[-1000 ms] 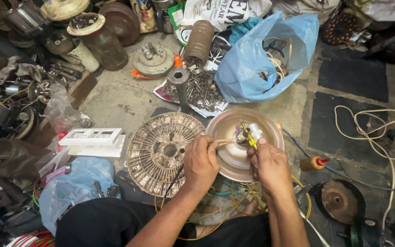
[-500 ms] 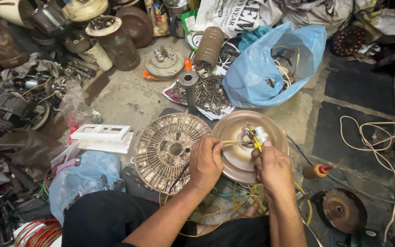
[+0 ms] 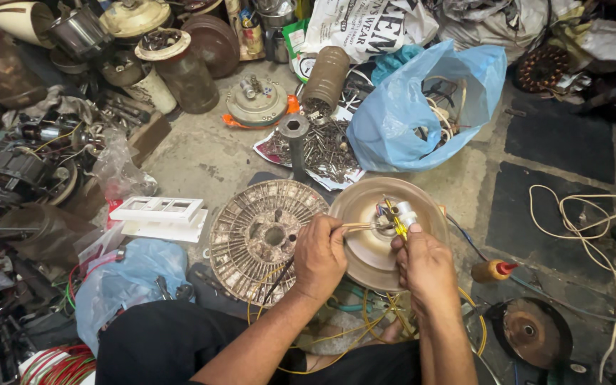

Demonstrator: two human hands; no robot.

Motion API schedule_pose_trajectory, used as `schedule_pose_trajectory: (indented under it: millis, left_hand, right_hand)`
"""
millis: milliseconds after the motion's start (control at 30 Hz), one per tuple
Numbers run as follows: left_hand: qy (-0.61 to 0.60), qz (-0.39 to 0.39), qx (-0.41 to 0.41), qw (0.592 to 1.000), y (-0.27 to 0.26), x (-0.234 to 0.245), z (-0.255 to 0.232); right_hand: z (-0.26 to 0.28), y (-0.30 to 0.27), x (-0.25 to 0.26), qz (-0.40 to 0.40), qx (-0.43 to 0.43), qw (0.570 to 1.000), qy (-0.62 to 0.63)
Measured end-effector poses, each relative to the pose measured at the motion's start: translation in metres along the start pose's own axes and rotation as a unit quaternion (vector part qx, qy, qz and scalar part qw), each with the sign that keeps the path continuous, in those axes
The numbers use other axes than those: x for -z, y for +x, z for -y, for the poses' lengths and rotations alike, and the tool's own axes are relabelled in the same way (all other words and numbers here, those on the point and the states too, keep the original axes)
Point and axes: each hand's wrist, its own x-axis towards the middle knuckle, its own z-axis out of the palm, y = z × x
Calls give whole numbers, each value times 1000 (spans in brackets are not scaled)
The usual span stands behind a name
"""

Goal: The person sits on the floor in a cluttered workshop and works on a disassembled electric motor. They use a multimeter to test the windings, mark the motor housing with a pen, and manipulate the internal wires and components.

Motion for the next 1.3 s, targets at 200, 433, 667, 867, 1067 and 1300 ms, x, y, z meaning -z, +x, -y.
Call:
schedule_pose_trajectory:
  millis: [200,433,667,867,1067,1300]
  left_hand:
    - [-8,-5,-1,1000,2,0,-1]
    - [-23,13,-6,1000,2,7,3]
    - [-20,10,257,966,17,69,57]
    - [-203,-51,336,918,3,126,122]
    - [-96,-79,248,961,-14,145,133]
    - [-295,-68,472,828,-7,144,140]
  right_hand:
    - [1,0,1,-2,10,1000,-4]
    - [-4,6,7,-14,-12,1000,-9]
    - [1,3,8,-17,-19,1000,-6]
    - [-2,0,2,-16,-23,999,-16]
    - [-4,-5,-10,8,10,999,-51]
    - [-6,-12,-44,33,-22,997,-69]
